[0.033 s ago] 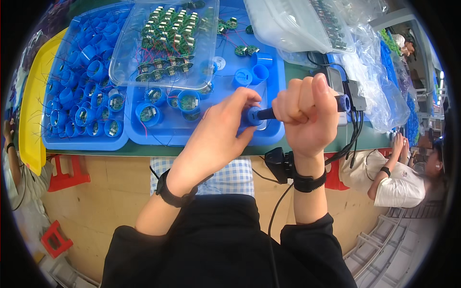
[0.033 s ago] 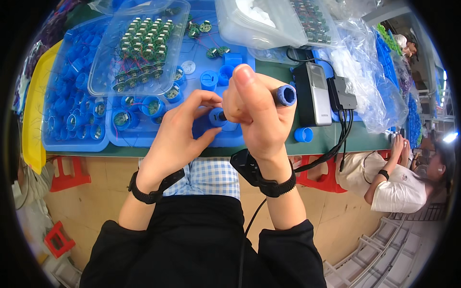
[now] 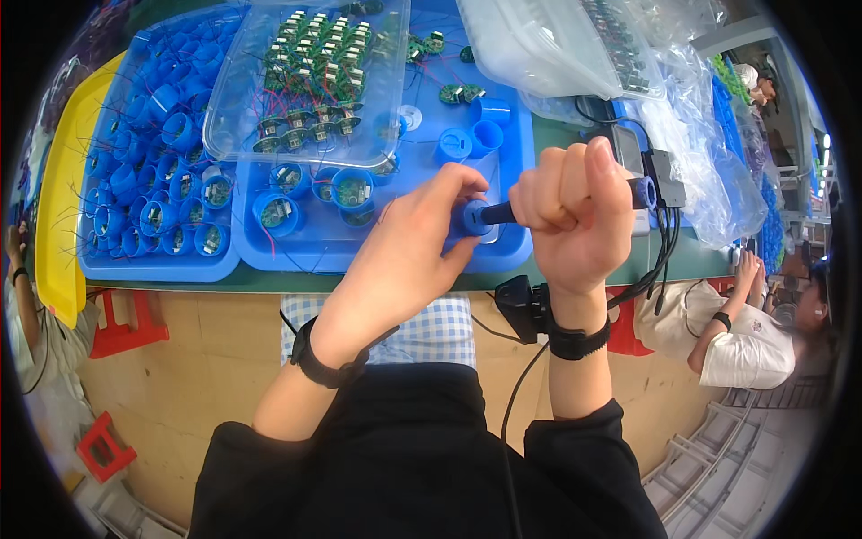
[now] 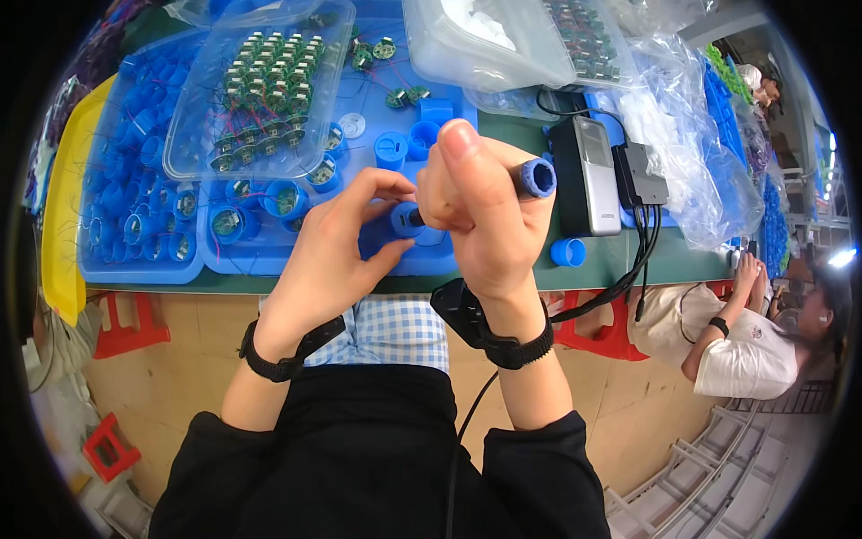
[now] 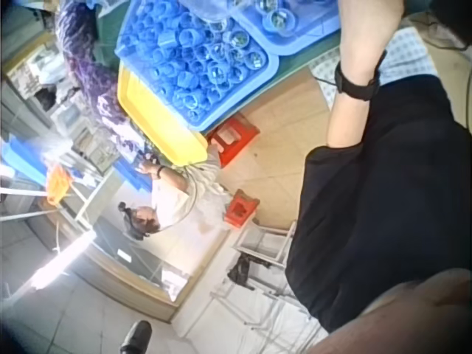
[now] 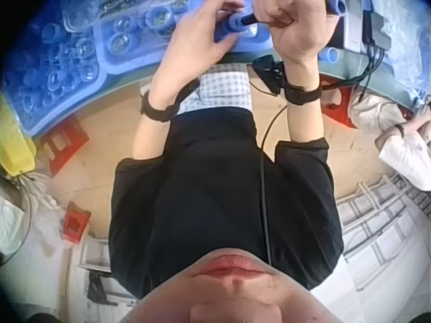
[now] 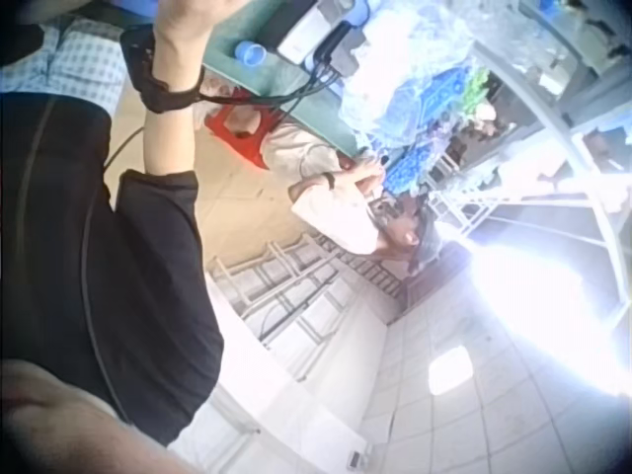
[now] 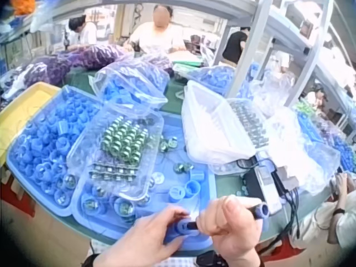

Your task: Assembling small electronic components into blue plastic housings at a factory workbench.

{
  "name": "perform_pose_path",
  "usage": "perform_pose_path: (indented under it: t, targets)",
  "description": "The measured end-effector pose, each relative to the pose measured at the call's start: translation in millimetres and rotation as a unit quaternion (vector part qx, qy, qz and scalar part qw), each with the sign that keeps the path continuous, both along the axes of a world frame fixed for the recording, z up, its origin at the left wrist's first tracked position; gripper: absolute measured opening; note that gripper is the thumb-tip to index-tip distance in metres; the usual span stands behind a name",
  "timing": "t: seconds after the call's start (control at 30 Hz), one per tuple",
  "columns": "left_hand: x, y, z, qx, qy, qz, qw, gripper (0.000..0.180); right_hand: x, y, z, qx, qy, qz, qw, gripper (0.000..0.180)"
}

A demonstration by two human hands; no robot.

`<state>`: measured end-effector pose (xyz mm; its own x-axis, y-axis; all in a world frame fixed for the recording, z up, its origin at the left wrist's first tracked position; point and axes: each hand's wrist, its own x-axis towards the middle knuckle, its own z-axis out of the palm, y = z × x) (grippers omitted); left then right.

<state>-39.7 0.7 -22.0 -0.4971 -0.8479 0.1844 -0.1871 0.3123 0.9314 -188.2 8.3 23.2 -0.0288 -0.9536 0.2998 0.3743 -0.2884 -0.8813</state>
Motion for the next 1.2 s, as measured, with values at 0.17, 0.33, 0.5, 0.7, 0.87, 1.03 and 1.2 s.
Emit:
perform_pose_path:
  t: [0.17,0.33,0.5,0.7,0.87,1.03,1.2]
  targets:
    - [0.0,-0.1,2.3,0.026,-0.033,0.002,0.999,0.042,-1.1,-0.7,-10.9,0.007,-0.02,-0.013,1.0,0.038]
    - [-2.3,0.1,1.1,0.04,-0.032,0.014,0.999,0.04,-0.9,1.6,-15.8,0.011,-0.064,-0.005,0.998,0.025]
    - [-4.5,0.5,-3.7,0.016,0.002,0.031,0.999,0.036,2.3,2.0,-15.6,0.018,-0.007,-0.014,1.0,0.021]
    - [-2.9,-0.4,0.9,0.009,-0.006,0.03,0.999,0.037,11.7,6.6,-16.1,-0.041,0.118,-0.048,0.991,0.022]
    - [-0.8,2.8,3.6,-0.029,-0.048,0.038,0.998,0.036,14.7,3.9,-11.9,-0.07,0.166,-0.037,0.983,0.023]
    - [-4.1,3.5,-2.9,0.031,-0.012,0.032,0.999,0.036,2.8,-4.1,-15.2,0.02,0.031,0.028,0.999,0.029]
    - [-3.8,2.8,-4.4,0.014,0.005,0.035,0.999,0.035,11.5,0.4,-14.3,-0.042,0.11,-0.014,0.993,0.029]
